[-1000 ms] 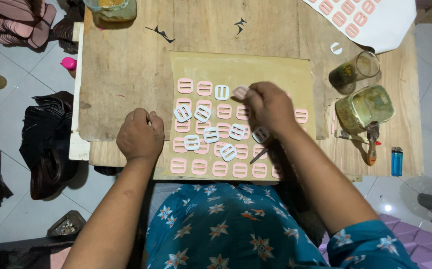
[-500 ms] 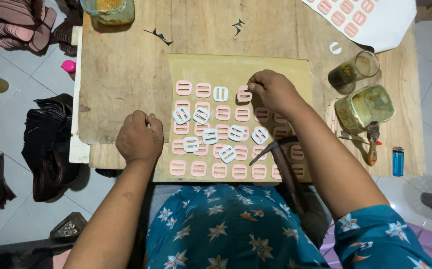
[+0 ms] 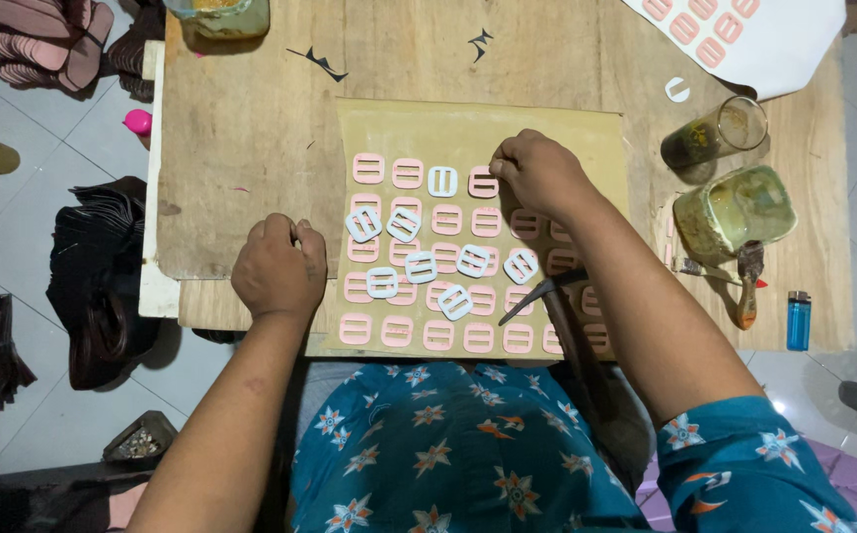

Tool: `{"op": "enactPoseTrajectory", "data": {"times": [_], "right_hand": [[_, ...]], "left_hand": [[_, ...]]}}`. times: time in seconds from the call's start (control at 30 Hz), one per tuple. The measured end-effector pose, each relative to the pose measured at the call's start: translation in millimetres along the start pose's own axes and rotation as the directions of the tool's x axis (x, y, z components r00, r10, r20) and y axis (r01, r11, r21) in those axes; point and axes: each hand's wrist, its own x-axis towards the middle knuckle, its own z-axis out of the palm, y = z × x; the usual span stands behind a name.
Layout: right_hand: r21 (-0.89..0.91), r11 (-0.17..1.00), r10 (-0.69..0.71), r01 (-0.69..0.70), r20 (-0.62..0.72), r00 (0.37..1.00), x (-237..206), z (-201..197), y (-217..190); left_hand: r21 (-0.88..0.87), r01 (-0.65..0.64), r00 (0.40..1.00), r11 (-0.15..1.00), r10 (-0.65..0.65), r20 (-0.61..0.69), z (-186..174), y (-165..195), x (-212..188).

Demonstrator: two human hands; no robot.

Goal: The person sits at a workbench with a board of small pink foam strap components on their lap. They pick up pieces one at a time, use a brush to apply liquid from a jar onto each piece, tap pieces with a small hammer, and place the treated pieces back onto the board in rows.

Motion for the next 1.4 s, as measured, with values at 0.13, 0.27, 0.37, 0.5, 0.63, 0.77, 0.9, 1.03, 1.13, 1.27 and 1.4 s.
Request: {"op": "enactPoseTrajectory", "data": {"times": [0.13,0.27,0.37,0.5,0.63,0.77,0.9,1.03,1.13,1.27,1.4], "right_hand": [[0.0,1.0,0.01,-0.01,0.006,1.0,0,0,1],[-0.01,1.0,0.018,-0.018,0.006,1.0,0,0,0],[-0.006,0.999,0.036,-0.036,0.006,0.999,1,-1,0],[0.01,0.999,0.038,-0.038,0.011,0.999,2,0,-1],[-0.015,0.999,0.032,-0.032,0.018,0.999,2,2,-3],[0.02,0.999,0.036,-0.036,0.008,0.999,1,1,-3],[0.286,0.958,0.044,-0.032,-0.036,0.998,-8,7,3],[0.507,0.853,0.009,-0.127,0.228,0.974,-23,23,3],[0.349,0.933,-0.089,0.084,-0.002,0.996,-39,36,-2],[0.163,0.941,-0.264,0.296,-0.189,0.946,-60,48,-14],[0.214,0.957,-0.194,0.195,-0.026,0.981,-65,50,-20]], "left_hand": [[-0.006,-0.006,1.0,1.0,0.006,-0.007,1,-1,0],[-0.01,-0.016,1.0,1.0,0.016,-0.016,1,-1,0],[-0.013,-0.012,1.0,1.0,0.011,-0.018,1,-1,1],[-0.006,-0.02,0.999,1.0,0.02,-0.028,-1,0,2],[-0.02,-0.021,0.999,1.0,0.02,-0.038,-1,1,0],[-0.021,-0.008,0.999,1.0,0.007,-0.037,-1,2,0],[-0.003,0.001,1.0,1.0,-0.001,0.003,-1,0,0],[-0.006,0.007,1.0,1.0,-0.007,-0.018,0,0,0],[-0.008,-0.003,1.0,1.0,0.003,-0.017,1,-1,0],[-0.016,-0.007,1.0,1.0,0.006,-0.025,1,-2,-1],[-0.016,-0.011,0.999,1.0,0.01,-0.044,1,-1,-1]]}}
